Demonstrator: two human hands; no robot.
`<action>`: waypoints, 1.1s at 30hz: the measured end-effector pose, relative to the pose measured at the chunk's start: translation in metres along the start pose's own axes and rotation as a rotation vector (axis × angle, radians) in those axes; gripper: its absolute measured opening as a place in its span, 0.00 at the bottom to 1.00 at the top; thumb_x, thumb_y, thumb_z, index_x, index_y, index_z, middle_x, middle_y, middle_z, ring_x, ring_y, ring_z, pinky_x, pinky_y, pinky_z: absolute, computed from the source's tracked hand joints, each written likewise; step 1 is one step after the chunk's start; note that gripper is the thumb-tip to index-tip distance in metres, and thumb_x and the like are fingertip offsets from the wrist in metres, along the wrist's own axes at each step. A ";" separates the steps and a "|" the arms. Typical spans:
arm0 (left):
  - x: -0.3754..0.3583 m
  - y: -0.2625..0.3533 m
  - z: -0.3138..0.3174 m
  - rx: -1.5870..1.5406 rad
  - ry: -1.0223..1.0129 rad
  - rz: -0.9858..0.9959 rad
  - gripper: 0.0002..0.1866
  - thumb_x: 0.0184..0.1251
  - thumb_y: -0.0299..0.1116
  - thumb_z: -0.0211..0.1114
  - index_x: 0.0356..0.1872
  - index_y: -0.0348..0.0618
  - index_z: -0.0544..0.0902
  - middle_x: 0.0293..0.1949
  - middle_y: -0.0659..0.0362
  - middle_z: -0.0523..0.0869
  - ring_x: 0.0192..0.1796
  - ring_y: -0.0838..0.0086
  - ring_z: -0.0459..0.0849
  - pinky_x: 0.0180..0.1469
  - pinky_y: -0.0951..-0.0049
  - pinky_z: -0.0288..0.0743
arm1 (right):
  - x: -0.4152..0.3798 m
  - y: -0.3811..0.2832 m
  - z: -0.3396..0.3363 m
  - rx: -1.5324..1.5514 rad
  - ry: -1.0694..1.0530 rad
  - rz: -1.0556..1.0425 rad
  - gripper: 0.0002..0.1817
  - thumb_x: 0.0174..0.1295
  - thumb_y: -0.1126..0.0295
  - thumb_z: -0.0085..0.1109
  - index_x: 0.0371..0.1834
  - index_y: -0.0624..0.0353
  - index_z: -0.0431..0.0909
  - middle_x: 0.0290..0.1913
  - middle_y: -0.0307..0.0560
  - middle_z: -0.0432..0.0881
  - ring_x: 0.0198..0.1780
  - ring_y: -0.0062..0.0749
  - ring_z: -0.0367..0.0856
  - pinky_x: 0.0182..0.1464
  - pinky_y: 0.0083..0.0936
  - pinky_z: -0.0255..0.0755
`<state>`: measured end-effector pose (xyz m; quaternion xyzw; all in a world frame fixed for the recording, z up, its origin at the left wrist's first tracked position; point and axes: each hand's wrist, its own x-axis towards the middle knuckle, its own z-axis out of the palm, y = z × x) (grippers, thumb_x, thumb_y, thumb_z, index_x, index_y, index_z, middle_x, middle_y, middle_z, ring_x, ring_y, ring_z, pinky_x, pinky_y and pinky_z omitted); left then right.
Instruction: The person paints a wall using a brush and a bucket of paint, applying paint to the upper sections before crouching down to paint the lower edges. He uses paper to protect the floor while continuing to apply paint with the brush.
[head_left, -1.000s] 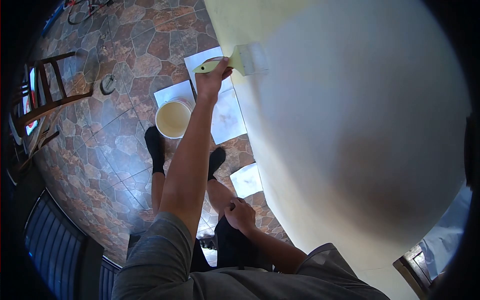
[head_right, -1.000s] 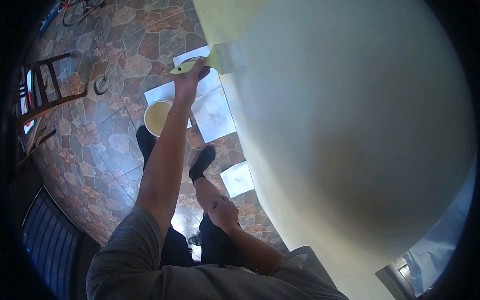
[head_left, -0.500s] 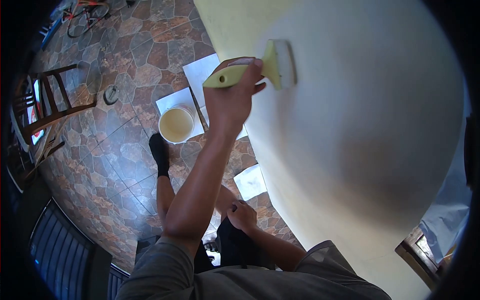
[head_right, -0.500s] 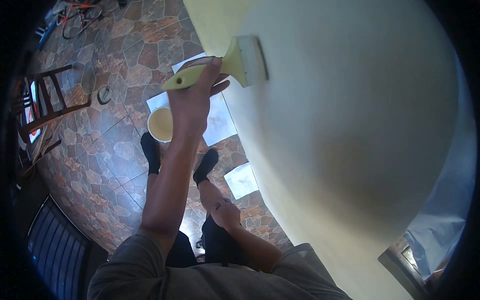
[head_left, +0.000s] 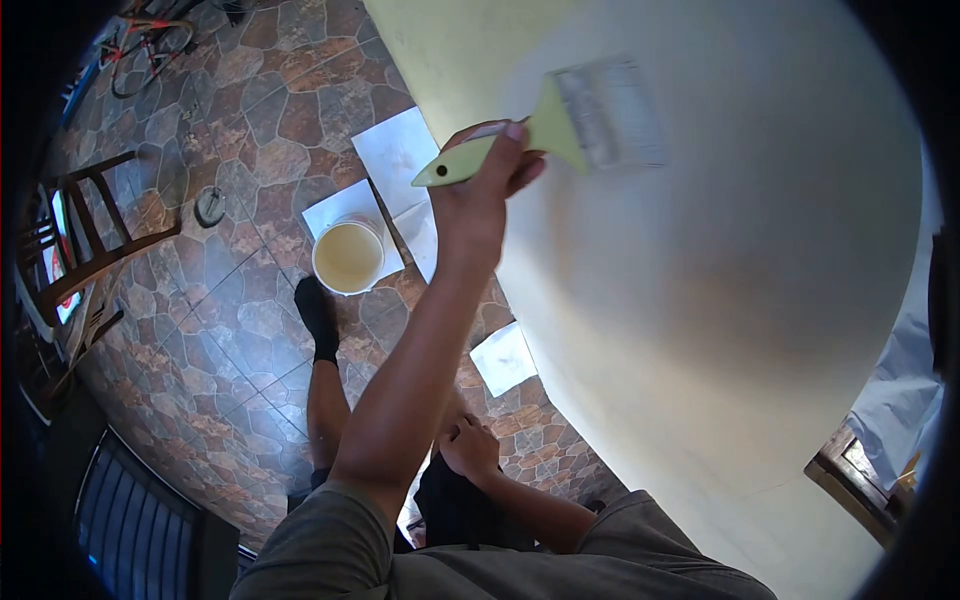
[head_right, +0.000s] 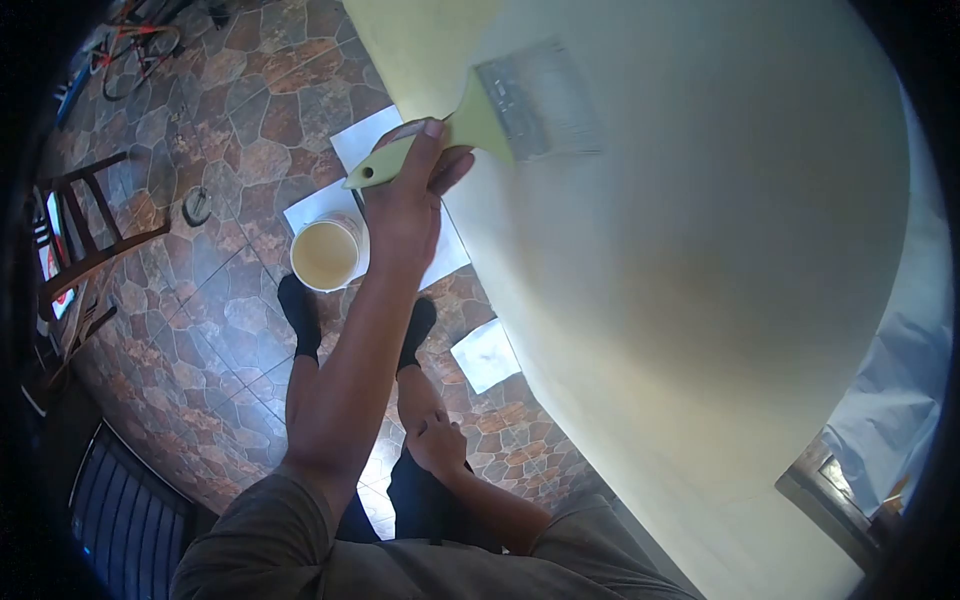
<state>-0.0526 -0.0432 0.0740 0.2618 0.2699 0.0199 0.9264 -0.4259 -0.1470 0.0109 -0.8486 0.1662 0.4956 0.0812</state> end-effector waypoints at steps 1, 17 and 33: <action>0.014 -0.011 -0.016 -0.005 -0.004 -0.005 0.17 0.69 0.34 0.70 0.51 0.32 0.78 0.45 0.51 0.84 0.42 0.67 0.89 0.50 0.67 0.87 | -0.002 -0.005 0.000 0.002 0.007 0.011 0.25 0.60 0.56 0.54 0.56 0.59 0.81 0.62 0.56 0.79 0.57 0.57 0.81 0.60 0.49 0.75; 0.062 -0.043 -0.062 0.466 0.189 0.177 0.11 0.67 0.31 0.70 0.41 0.32 0.85 0.31 0.57 0.87 0.31 0.78 0.85 0.34 0.77 0.79 | -0.008 -0.021 0.017 0.018 0.094 0.053 0.26 0.59 0.57 0.54 0.55 0.63 0.80 0.62 0.59 0.79 0.55 0.63 0.81 0.57 0.51 0.78; -0.076 0.052 0.051 -0.068 -0.196 -0.010 0.15 0.71 0.34 0.69 0.48 0.33 0.78 0.52 0.43 0.86 0.48 0.65 0.89 0.51 0.63 0.89 | -0.007 -0.030 0.015 0.043 0.010 0.080 0.27 0.62 0.57 0.51 0.59 0.65 0.78 0.71 0.60 0.71 0.61 0.62 0.77 0.59 0.52 0.77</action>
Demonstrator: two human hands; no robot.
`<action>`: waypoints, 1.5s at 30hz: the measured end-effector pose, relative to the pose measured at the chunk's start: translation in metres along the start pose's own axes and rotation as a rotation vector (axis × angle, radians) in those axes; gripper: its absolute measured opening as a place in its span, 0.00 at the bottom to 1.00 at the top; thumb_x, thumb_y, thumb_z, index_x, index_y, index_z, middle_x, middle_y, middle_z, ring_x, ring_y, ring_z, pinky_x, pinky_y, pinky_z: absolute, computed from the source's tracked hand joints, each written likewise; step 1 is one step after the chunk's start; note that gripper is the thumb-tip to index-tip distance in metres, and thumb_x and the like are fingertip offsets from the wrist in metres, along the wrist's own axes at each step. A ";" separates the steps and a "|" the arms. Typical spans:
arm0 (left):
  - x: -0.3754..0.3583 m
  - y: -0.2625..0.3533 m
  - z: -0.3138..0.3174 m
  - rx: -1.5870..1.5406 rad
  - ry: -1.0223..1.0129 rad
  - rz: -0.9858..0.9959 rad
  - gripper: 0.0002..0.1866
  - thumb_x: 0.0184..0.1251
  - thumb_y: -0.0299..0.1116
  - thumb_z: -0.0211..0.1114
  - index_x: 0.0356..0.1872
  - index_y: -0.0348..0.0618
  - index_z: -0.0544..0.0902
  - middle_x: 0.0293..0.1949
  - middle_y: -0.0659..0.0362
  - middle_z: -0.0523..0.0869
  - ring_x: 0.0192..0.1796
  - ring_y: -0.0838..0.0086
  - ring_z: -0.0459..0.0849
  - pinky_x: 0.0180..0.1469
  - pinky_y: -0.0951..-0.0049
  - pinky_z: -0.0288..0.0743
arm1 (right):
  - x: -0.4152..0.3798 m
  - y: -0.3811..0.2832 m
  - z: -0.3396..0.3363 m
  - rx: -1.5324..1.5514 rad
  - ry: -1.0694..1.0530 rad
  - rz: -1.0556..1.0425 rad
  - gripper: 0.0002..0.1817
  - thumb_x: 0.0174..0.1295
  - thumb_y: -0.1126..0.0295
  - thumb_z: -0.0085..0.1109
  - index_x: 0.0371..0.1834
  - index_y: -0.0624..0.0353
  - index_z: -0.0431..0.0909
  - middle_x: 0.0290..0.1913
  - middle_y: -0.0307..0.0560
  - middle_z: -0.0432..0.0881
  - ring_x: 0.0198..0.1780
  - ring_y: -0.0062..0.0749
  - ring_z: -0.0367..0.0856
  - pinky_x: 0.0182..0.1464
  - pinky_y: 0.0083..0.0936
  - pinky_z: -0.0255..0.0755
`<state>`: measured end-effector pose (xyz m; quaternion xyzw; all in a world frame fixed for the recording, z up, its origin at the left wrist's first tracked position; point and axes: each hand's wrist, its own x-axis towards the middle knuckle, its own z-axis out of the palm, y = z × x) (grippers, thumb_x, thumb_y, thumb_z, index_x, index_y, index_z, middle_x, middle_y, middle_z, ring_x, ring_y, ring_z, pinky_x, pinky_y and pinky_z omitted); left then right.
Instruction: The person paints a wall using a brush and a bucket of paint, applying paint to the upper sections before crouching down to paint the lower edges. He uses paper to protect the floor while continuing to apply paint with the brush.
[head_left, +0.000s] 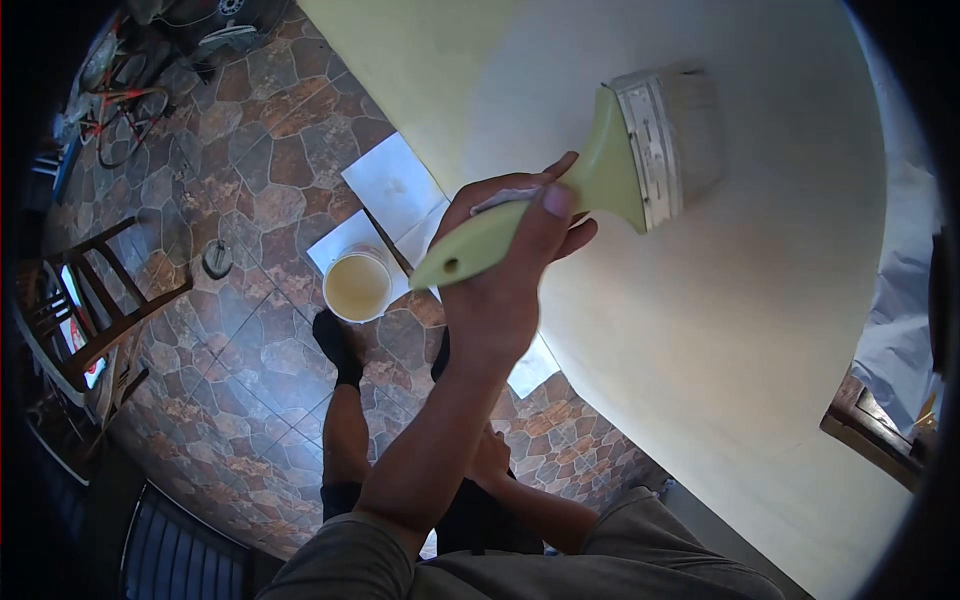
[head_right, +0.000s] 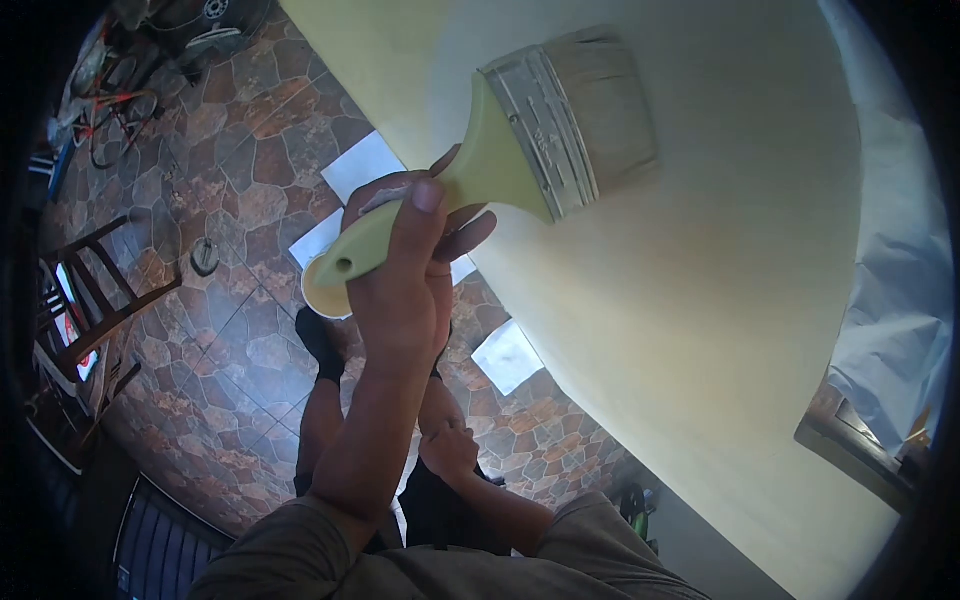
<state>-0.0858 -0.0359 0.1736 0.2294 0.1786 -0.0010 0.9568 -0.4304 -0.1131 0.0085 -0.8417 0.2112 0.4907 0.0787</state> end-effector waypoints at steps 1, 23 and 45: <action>0.005 -0.006 -0.012 -0.073 -0.063 -0.049 0.16 0.72 0.35 0.69 0.49 0.33 0.77 0.53 0.43 0.85 0.46 0.65 0.89 0.50 0.64 0.89 | 0.000 -0.001 0.000 0.004 0.001 0.005 0.27 0.62 0.57 0.51 0.59 0.65 0.78 0.71 0.60 0.71 0.61 0.62 0.77 0.59 0.52 0.77; 0.121 -0.087 -0.188 0.441 0.411 0.063 0.12 0.70 0.32 0.70 0.45 0.33 0.83 0.40 0.54 0.87 0.40 0.75 0.87 0.42 0.75 0.86 | 0.001 0.003 -0.007 0.033 0.040 0.035 0.27 0.59 0.57 0.55 0.57 0.66 0.78 0.67 0.61 0.75 0.59 0.67 0.78 0.58 0.53 0.77; 0.008 -0.010 -0.015 -0.025 -0.059 0.093 0.11 0.69 0.26 0.69 0.46 0.34 0.78 0.48 0.46 0.86 0.54 0.61 0.88 0.53 0.63 0.88 | 0.002 0.002 -0.011 0.032 -0.002 0.057 0.27 0.63 0.56 0.52 0.59 0.65 0.77 0.70 0.56 0.71 0.63 0.60 0.75 0.62 0.50 0.75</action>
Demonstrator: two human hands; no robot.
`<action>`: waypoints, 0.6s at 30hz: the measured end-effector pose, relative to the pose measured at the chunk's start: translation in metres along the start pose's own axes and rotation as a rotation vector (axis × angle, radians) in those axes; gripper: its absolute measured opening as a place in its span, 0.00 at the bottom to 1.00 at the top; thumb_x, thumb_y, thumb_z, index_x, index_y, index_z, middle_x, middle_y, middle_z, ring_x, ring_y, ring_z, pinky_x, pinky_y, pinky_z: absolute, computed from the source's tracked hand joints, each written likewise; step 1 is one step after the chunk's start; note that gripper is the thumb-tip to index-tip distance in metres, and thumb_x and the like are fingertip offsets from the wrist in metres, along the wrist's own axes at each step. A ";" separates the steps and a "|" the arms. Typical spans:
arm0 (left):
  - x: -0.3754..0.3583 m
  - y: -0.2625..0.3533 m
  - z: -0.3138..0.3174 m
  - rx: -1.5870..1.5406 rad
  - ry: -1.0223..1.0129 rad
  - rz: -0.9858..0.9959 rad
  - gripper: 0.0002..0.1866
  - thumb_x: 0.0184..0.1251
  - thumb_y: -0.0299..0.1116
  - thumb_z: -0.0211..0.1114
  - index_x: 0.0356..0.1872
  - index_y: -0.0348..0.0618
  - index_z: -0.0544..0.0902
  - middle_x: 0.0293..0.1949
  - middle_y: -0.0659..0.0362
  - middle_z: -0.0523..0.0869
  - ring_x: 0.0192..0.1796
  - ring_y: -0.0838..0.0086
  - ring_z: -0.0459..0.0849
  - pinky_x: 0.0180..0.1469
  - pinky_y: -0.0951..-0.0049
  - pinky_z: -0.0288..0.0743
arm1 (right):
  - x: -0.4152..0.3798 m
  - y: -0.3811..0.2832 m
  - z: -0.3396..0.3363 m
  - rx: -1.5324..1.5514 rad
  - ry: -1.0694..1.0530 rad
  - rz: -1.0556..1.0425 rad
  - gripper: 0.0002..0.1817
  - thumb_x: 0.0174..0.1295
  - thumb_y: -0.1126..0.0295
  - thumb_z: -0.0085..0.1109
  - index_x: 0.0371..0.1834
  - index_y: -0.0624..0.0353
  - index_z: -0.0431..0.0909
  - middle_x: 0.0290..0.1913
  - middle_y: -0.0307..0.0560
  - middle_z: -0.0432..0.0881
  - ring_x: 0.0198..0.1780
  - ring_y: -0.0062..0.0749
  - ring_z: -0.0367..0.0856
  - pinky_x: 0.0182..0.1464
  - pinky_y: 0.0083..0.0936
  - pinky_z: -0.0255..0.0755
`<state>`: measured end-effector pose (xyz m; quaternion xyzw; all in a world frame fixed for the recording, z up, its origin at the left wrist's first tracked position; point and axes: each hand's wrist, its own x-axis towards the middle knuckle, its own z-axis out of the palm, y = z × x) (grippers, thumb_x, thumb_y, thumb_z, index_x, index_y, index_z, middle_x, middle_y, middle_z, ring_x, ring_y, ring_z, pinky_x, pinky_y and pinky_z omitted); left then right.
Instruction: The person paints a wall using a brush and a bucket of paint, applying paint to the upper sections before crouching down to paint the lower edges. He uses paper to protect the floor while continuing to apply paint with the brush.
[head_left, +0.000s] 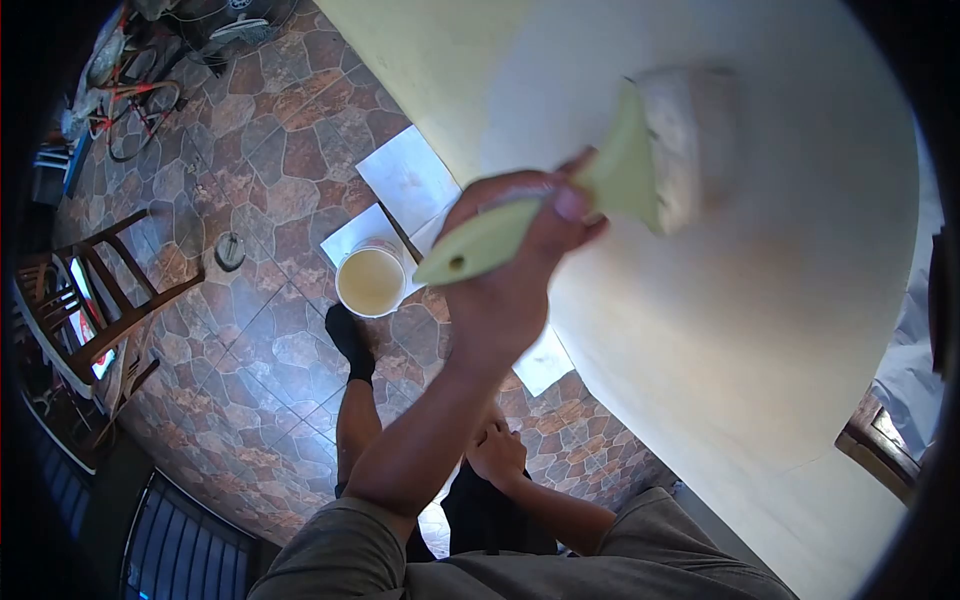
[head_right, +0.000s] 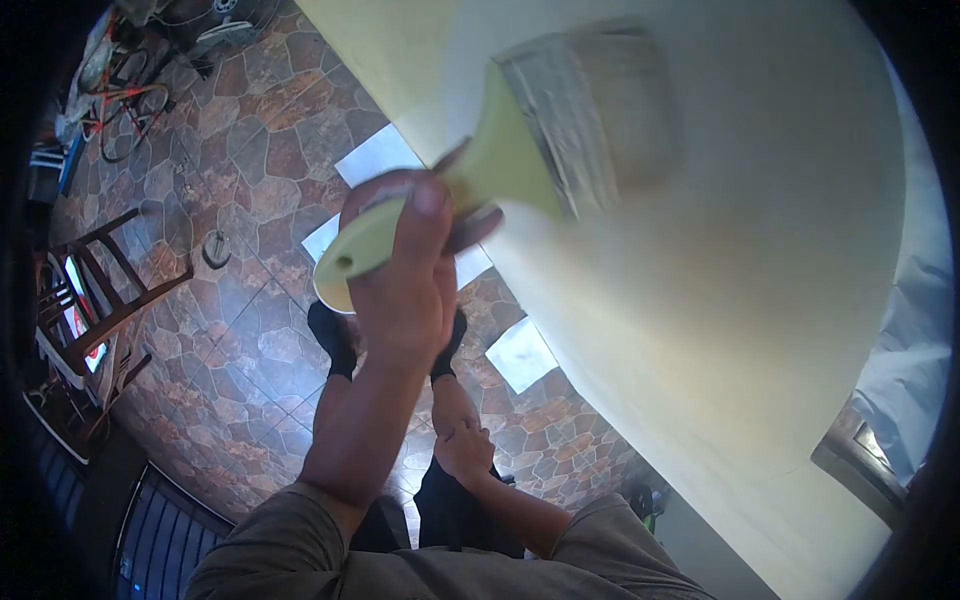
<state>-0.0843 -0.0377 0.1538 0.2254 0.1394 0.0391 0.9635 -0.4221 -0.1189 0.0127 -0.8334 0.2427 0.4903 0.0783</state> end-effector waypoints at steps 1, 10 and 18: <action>0.010 -0.008 -0.008 0.092 0.046 0.029 0.12 0.69 0.27 0.69 0.47 0.34 0.78 0.47 0.47 0.85 0.52 0.61 0.88 0.52 0.64 0.88 | 0.001 0.001 0.000 -0.010 -0.011 0.005 0.27 0.62 0.56 0.52 0.58 0.65 0.78 0.70 0.57 0.71 0.63 0.60 0.75 0.61 0.50 0.75; 0.090 -0.060 -0.140 0.296 0.222 -0.037 0.16 0.70 0.34 0.69 0.49 0.31 0.80 0.43 0.51 0.86 0.43 0.70 0.89 0.50 0.68 0.87 | 0.002 0.005 -0.005 -0.030 0.021 -0.022 0.25 0.60 0.58 0.54 0.55 0.65 0.79 0.67 0.58 0.74 0.61 0.62 0.77 0.60 0.51 0.75; 0.080 -0.057 -0.224 0.593 0.438 -0.081 0.14 0.70 0.32 0.69 0.49 0.32 0.82 0.43 0.52 0.87 0.43 0.69 0.90 0.46 0.71 0.87 | 0.015 0.012 -0.011 -0.070 0.059 -0.088 0.25 0.60 0.58 0.54 0.54 0.64 0.81 0.63 0.59 0.78 0.59 0.63 0.79 0.60 0.51 0.75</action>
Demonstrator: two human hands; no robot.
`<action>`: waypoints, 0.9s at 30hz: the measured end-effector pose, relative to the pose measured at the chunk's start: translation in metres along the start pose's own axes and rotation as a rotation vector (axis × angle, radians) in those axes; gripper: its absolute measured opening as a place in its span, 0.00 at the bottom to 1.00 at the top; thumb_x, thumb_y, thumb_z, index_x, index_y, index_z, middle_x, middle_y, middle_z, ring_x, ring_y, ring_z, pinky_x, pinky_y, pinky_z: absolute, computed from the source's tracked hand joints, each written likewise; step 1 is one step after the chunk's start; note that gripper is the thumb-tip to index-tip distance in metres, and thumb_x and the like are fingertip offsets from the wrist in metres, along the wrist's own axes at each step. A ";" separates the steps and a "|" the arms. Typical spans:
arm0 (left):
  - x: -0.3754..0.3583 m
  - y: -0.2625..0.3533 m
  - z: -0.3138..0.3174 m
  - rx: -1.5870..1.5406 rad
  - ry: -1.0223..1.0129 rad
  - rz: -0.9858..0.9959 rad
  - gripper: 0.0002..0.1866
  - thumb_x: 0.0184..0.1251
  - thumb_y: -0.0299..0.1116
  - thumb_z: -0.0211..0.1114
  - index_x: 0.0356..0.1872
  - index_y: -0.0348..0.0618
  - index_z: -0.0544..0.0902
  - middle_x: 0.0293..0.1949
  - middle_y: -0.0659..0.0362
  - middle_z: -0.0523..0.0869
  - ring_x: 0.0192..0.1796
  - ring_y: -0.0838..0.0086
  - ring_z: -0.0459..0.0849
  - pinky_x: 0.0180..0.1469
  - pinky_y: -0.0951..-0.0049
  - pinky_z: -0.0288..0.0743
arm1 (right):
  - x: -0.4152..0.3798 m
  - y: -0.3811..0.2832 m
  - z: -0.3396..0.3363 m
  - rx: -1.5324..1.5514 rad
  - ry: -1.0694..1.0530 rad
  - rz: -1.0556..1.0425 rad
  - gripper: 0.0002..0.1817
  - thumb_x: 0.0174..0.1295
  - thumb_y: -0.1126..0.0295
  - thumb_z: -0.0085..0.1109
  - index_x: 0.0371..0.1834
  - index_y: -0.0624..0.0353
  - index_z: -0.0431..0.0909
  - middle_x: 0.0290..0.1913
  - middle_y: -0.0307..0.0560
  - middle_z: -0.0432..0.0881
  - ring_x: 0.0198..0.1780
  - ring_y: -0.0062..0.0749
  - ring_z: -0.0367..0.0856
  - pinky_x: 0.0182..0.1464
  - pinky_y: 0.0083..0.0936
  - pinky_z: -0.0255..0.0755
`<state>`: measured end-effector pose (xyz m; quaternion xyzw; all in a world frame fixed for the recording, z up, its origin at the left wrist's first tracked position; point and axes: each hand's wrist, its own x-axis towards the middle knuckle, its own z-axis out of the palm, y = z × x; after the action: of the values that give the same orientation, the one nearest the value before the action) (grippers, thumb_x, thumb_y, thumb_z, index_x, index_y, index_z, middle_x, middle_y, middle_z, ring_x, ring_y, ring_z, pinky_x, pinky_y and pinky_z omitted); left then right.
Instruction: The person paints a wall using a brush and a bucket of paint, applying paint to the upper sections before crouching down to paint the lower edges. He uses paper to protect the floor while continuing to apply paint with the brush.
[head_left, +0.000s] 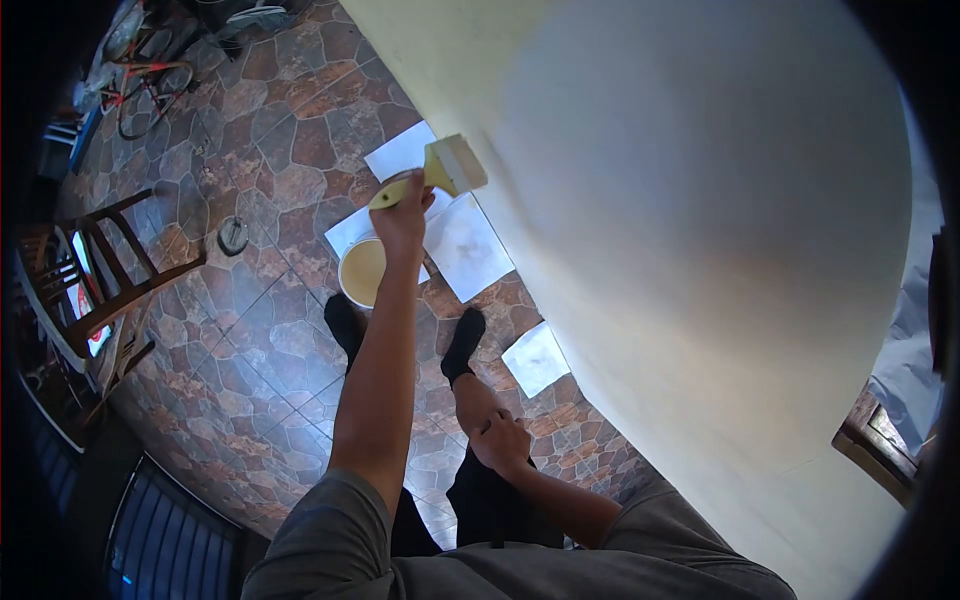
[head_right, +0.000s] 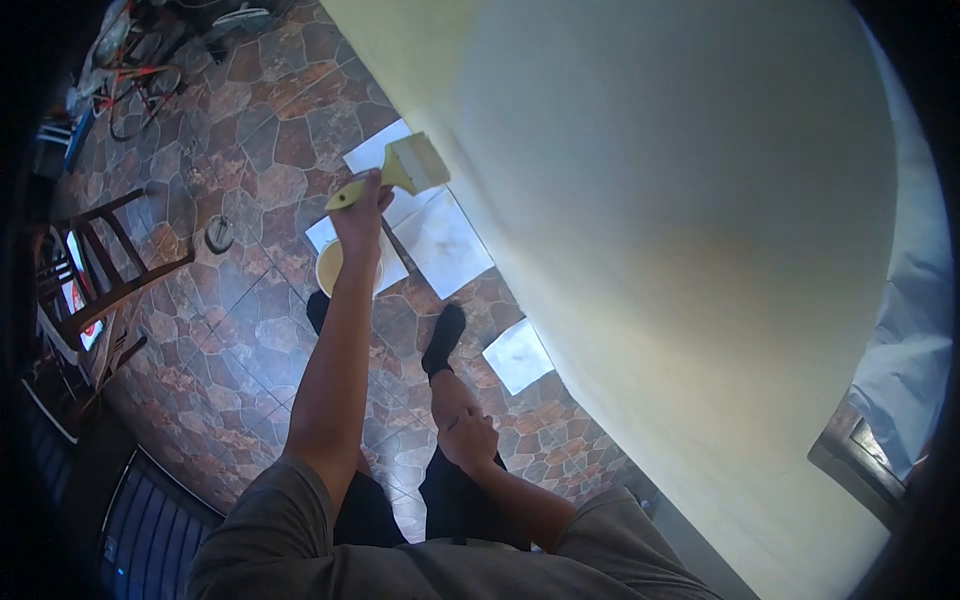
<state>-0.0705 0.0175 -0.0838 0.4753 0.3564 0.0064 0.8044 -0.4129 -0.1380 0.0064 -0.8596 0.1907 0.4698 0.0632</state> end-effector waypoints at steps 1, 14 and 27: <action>-0.004 0.002 -0.009 -0.001 0.009 0.003 0.14 0.70 0.32 0.69 0.49 0.32 0.82 0.43 0.52 0.87 0.43 0.69 0.90 0.46 0.71 0.87 | 0.003 0.003 0.002 -0.009 0.045 -0.016 0.25 0.60 0.58 0.54 0.54 0.64 0.81 0.63 0.58 0.79 0.58 0.63 0.79 0.60 0.51 0.75; -0.064 -0.080 -0.211 0.441 0.307 0.226 0.14 0.68 0.32 0.72 0.50 0.34 0.87 0.43 0.56 0.89 0.44 0.76 0.87 0.44 0.76 0.82 | 0.003 0.026 -0.017 0.018 -0.048 -0.097 0.24 0.58 0.59 0.57 0.57 0.56 0.81 0.63 0.54 0.79 0.63 0.53 0.78 0.66 0.45 0.71; 0.011 -0.218 -0.262 0.656 0.436 0.221 0.10 0.63 0.33 0.73 0.41 0.38 0.91 0.39 0.53 0.92 0.42 0.71 0.91 0.47 0.71 0.82 | -0.022 0.015 0.038 -0.053 -0.027 -0.143 0.20 0.57 0.64 0.60 0.53 0.57 0.80 0.67 0.58 0.74 0.59 0.60 0.78 0.59 0.51 0.75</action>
<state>-0.2861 0.1014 -0.3345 0.7296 0.4486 0.0796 0.5101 -0.4593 -0.1353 0.0049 -0.8659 0.1155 0.4806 0.0766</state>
